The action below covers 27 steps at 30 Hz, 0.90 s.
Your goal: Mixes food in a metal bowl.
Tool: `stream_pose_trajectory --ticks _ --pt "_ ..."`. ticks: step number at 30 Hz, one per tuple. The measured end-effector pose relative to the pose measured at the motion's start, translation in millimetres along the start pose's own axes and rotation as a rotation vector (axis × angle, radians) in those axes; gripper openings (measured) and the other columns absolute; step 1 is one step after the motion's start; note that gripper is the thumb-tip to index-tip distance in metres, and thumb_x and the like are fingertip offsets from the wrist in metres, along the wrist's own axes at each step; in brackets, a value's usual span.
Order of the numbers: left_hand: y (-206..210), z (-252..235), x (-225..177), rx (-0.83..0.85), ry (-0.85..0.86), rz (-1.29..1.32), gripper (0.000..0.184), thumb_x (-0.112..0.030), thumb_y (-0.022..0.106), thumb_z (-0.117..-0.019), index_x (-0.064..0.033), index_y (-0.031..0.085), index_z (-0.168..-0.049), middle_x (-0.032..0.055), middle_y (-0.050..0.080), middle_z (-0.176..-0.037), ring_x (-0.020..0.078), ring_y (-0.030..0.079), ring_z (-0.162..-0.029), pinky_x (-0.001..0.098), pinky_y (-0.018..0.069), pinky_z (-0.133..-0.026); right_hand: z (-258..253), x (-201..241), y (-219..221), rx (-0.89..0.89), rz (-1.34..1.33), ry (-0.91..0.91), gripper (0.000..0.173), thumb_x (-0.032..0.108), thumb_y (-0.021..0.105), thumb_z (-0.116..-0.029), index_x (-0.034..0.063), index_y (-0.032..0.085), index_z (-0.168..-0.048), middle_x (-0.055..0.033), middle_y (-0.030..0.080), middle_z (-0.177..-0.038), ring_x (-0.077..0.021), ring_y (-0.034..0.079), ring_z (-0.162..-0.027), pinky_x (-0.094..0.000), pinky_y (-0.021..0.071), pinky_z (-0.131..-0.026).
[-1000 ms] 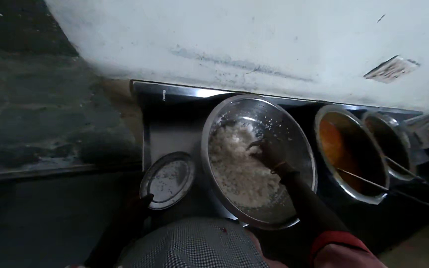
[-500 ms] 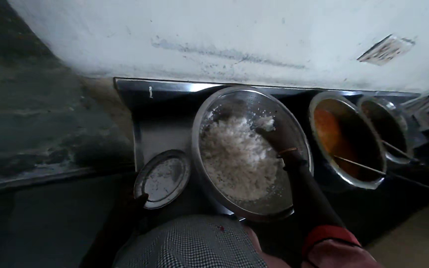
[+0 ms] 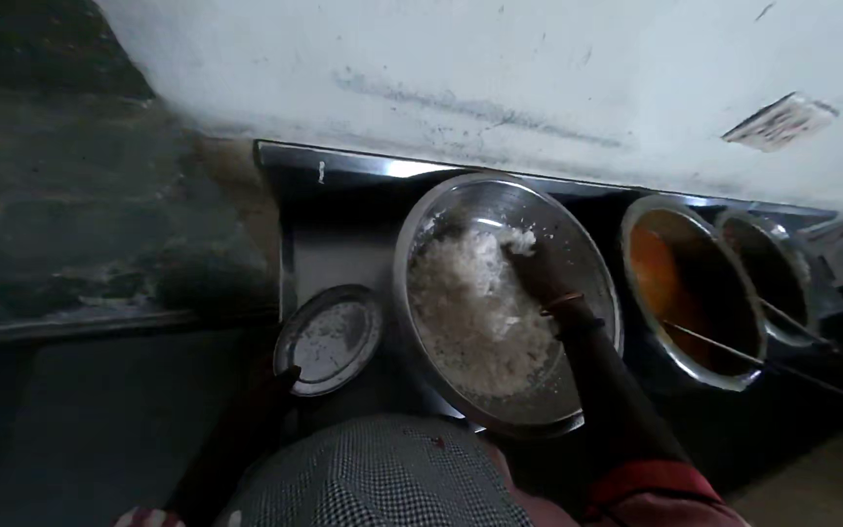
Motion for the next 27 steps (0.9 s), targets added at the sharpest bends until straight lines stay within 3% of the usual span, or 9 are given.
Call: stream_pose_trajectory --ticks 5,9,11,13,15,19,21,25,27 --pt "5.9 -2.7 -8.0 -0.035 -0.044 -0.059 0.049 -0.011 0.052 -0.1046 -0.0126 0.039 -0.151 0.0160 0.060 -0.125 0.0180 0.065 -0.096 0.0364 0.0579 -0.077 10.0 -11.3 -18.1 -0.110 -0.048 -0.027 0.076 0.038 0.078 -0.0905 0.0100 0.043 -0.152 -0.0205 0.062 -0.135 -0.0333 0.064 -0.121 -0.0552 0.0516 -0.102" --pt "1.4 -5.4 0.8 -0.002 -0.011 0.021 0.054 -0.009 0.052 -0.1030 -0.0194 0.038 -0.153 0.0138 0.060 -0.129 0.0196 0.067 -0.099 0.0381 0.0600 -0.076 27.5 -40.9 -4.3 0.302 0.125 -0.097 0.080 0.024 0.089 -0.0787 0.0139 0.052 -0.148 -0.0220 0.058 -0.141 -0.0389 0.059 -0.126 -0.0596 0.0493 -0.103" --pt "0.9 -6.9 -1.4 -0.013 0.000 0.000 0.052 -0.009 0.054 -0.1017 -0.0172 0.041 -0.152 0.0158 0.060 -0.128 0.0237 0.068 -0.099 0.0416 0.0603 -0.075 47.4 -43.8 18.5 0.451 0.189 -0.133 0.065 0.013 0.087 -0.0803 0.0146 0.062 -0.140 -0.0211 0.054 -0.146 -0.0392 0.059 -0.125 -0.0583 0.0498 -0.103" --pt "0.6 -8.9 -1.0 -0.019 -0.006 -0.040 0.057 -0.010 0.055 -0.1016 -0.0186 0.038 -0.155 0.0175 0.057 -0.137 0.0280 0.065 -0.109 0.0467 0.0581 -0.083 52.7 -43.0 19.5 0.379 0.155 -0.103 0.043 -0.006 0.075 -0.0853 0.0085 0.070 -0.126 -0.0231 0.060 -0.137 -0.0406 0.064 -0.115 -0.0581 0.0523 -0.097" --pt "2.4 -3.8 -3.1 -0.025 -0.014 -0.048 0.052 -0.011 0.053 -0.1033 -0.0134 0.038 -0.153 0.0179 0.058 -0.132 0.0240 0.066 -0.103 0.0408 0.0591 -0.079 32.2 -60.8 12.4 0.246 0.192 -0.029 0.037 -0.003 0.064 -0.0935 0.0091 0.067 -0.129 -0.0219 0.065 -0.127 -0.0384 0.068 -0.106 -0.0568 0.0556 -0.090" --pt "3.1 -0.2 -6.8 -0.002 0.012 -0.079 0.053 -0.012 0.050 -0.1046 -0.0129 0.034 -0.155 0.0189 0.058 -0.132 0.0224 0.066 -0.102 0.0381 0.0584 -0.079 16.1 -55.7 -18.1 0.086 0.194 0.064 0.047 0.035 0.054 -0.1074 0.0067 0.054 -0.146 -0.0227 0.063 -0.135 -0.0396 0.063 -0.122 -0.0604 0.0484 -0.104" --pt "4.1 -0.8 -8.1 -0.006 0.009 -0.149 0.054 -0.012 0.050 -0.1058 -0.0135 0.032 -0.156 0.0198 0.056 -0.136 0.0243 0.064 -0.107 0.0410 0.0570 -0.084 18.1 -53.9 -22.3 0.038 0.156 0.102 0.051 0.043 0.049 -0.1085 0.0009 0.058 -0.136 -0.0241 0.067 -0.119 -0.0391 0.066 -0.110 -0.0600 0.0511 -0.096" --pt "4.1 -4.3 -6.4 -0.043 -0.039 -0.257 0.052 -0.014 0.052 -0.1057 -0.0085 0.035 -0.154 0.0237 0.055 -0.136 0.0316 0.062 -0.113 0.0496 0.0526 -0.092 41.7 -62.6 -25.9 0.131 0.273 0.109 0.050 0.020 0.056 -0.1056 0.0019 0.044 -0.151 -0.0258 0.055 -0.144 -0.0413 0.055 -0.132 -0.0599 0.0434 -0.110" --pt "3.4 -7.3 -3.7 -0.055 -0.059 -0.244 0.052 -0.015 0.054 -0.1051 -0.0100 0.036 -0.154 0.0227 0.056 -0.135 0.0315 0.062 -0.113 0.0502 0.0534 -0.091 53.0 -82.4 -11.7 0.217 0.409 0.168 0.063 0.017 0.065 -0.0984 0.0075 0.040 -0.155 -0.0253 0.054 -0.145 -0.0447 0.058 -0.127 -0.0648 0.0474 -0.103"
Point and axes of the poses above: each hand's wrist, its own z-axis away from the middle knuckle, its own y-axis out of the palm, x = y × z, the point moved 2 cm from there along -z, towards the middle knuckle
